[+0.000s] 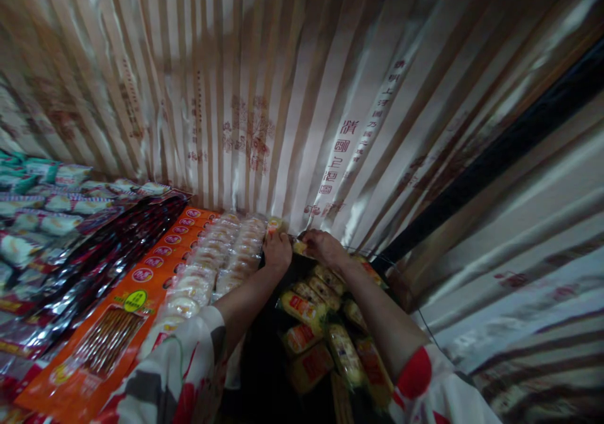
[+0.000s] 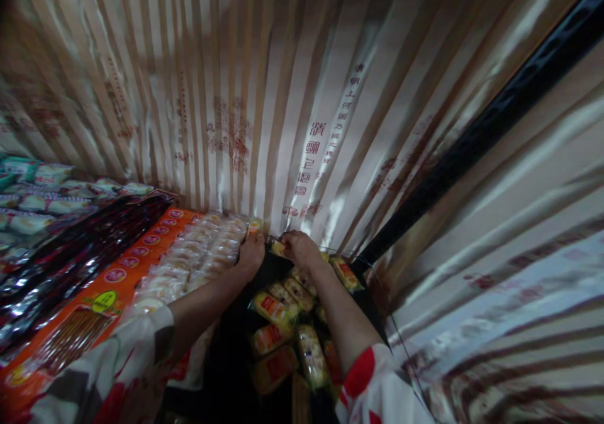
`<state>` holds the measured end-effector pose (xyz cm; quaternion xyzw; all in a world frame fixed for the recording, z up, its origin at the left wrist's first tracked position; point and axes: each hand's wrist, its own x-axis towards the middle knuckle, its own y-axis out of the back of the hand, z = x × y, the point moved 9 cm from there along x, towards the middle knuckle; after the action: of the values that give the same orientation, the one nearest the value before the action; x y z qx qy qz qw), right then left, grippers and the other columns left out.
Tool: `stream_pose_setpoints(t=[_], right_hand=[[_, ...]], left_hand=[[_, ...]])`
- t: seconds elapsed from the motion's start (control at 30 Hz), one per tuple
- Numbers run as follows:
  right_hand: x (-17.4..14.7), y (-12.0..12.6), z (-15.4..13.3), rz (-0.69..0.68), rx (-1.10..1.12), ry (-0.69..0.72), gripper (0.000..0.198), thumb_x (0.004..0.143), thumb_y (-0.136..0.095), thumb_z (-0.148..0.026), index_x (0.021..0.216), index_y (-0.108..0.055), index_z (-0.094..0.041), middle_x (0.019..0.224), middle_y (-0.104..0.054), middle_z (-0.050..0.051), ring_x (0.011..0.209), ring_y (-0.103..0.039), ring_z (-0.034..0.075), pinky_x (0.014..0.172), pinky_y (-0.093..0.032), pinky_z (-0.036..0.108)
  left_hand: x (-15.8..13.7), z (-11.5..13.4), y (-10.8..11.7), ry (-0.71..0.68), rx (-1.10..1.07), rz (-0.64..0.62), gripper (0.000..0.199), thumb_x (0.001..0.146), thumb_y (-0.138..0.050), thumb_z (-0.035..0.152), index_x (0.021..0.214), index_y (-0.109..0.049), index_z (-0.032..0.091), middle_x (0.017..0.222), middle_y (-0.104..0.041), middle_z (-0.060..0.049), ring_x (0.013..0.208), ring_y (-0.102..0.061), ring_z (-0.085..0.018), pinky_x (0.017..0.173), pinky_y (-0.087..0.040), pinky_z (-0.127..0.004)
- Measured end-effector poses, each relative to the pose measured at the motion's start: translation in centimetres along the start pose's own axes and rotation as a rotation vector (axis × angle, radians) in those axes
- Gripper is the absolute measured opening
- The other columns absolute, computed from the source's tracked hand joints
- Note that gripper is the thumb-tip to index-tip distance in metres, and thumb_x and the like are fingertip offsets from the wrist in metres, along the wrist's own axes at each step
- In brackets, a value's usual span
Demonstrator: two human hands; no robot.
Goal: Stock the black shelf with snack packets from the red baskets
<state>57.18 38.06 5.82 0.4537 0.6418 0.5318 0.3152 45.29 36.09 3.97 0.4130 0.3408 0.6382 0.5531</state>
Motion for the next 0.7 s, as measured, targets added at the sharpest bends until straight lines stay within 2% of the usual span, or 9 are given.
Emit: stream_pose_setpoints(t=[0.1, 0.2, 0.33, 0.43, 0.57, 0.63, 0.7], right_hand=[[-0.2, 1.3, 1.1, 0.118, 0.096, -0.133, 0.014, 0.072, -0.064, -0.022, 0.086, -0.064, -0.019, 0.086, -0.063, 0.004, 0.074, -0.057, 0.014, 0.068, -0.043, 0.023], [-0.3, 1.9, 1.5, 0.226, 0.283, -0.192, 0.012, 0.075, -0.06, -0.03, 0.082, -0.063, -0.021, 0.075, -0.062, 0.0, 0.065, -0.056, 0.013, 0.063, -0.043, 0.023], [-0.2, 3.3, 1.4, 0.412, 0.459, -0.209, 0.019, 0.074, -0.058, -0.038, 0.082, -0.062, -0.021, 0.072, -0.064, -0.002, 0.064, -0.057, 0.013, 0.065, -0.046, 0.025], [-0.4, 4.1, 1.7, 0.521, 0.55, -0.272, 0.028, 0.072, -0.059, -0.046, 0.083, -0.062, -0.021, 0.075, -0.066, 0.0, 0.066, -0.059, 0.014, 0.066, -0.047, 0.026], [-0.3, 3.4, 1.6, 0.521, 0.608, -0.329, 0.035, 0.072, -0.056, -0.053, 0.081, -0.062, -0.019, 0.071, -0.066, 0.001, 0.064, -0.058, 0.015, 0.062, -0.046, 0.026], [0.0, 2.1, 1.0, 0.45, 0.572, -0.332, 0.033, 0.074, -0.055, -0.051, 0.076, -0.061, -0.019, 0.065, -0.064, 0.001, 0.06, -0.056, 0.014, 0.059, -0.044, 0.025], [0.4, 0.5, 0.1, 0.359, 0.532, -0.331, 0.027, 0.073, -0.055, -0.046, 0.071, -0.06, -0.019, 0.062, -0.062, 0.0, 0.058, -0.055, 0.014, 0.059, -0.044, 0.025]], left_hand=[[-0.1, 0.0, 0.0, -0.001, -0.01, 0.023, 0.038, 0.092, -0.028, 0.011, 0.115, -0.058, 0.012, 0.123, -0.058, -0.014, 0.119, -0.05, -0.024, 0.094, -0.045, -0.036], [-0.2, -0.2, 0.0, 0.017, -0.069, 0.056, 0.039, 0.092, -0.028, 0.011, 0.116, -0.058, 0.013, 0.127, -0.056, -0.013, 0.121, -0.049, -0.023, 0.097, -0.043, -0.034], [0.0, -0.6, -0.1, 0.05, -0.197, 0.077, 0.038, 0.091, -0.029, 0.012, 0.114, -0.059, 0.01, 0.129, -0.055, -0.016, 0.121, -0.05, -0.024, 0.099, -0.042, -0.035], [0.2, -0.9, 0.2, 0.054, -0.272, 0.096, 0.038, 0.09, -0.029, 0.011, 0.113, -0.06, 0.01, 0.128, -0.056, -0.015, 0.121, -0.051, -0.023, 0.104, -0.038, -0.036], [-0.7, -1.4, 0.8, 0.111, -0.467, 0.146, 0.04, 0.09, -0.03, 0.015, 0.119, -0.056, 0.01, 0.127, -0.057, -0.014, 0.122, -0.049, -0.021, 0.106, -0.035, -0.035], [-2.0, -1.6, 1.1, 0.163, -0.6, 0.188, 0.042, 0.09, -0.032, 0.021, 0.126, -0.051, 0.01, 0.133, -0.052, -0.015, 0.128, -0.043, -0.021, 0.109, -0.032, -0.035], [-3.4, -1.4, 1.3, 0.193, -0.637, 0.199, 0.046, 0.089, -0.034, 0.024, 0.131, -0.045, 0.008, 0.141, -0.042, -0.016, 0.134, -0.034, -0.022, 0.112, -0.026, -0.037]])
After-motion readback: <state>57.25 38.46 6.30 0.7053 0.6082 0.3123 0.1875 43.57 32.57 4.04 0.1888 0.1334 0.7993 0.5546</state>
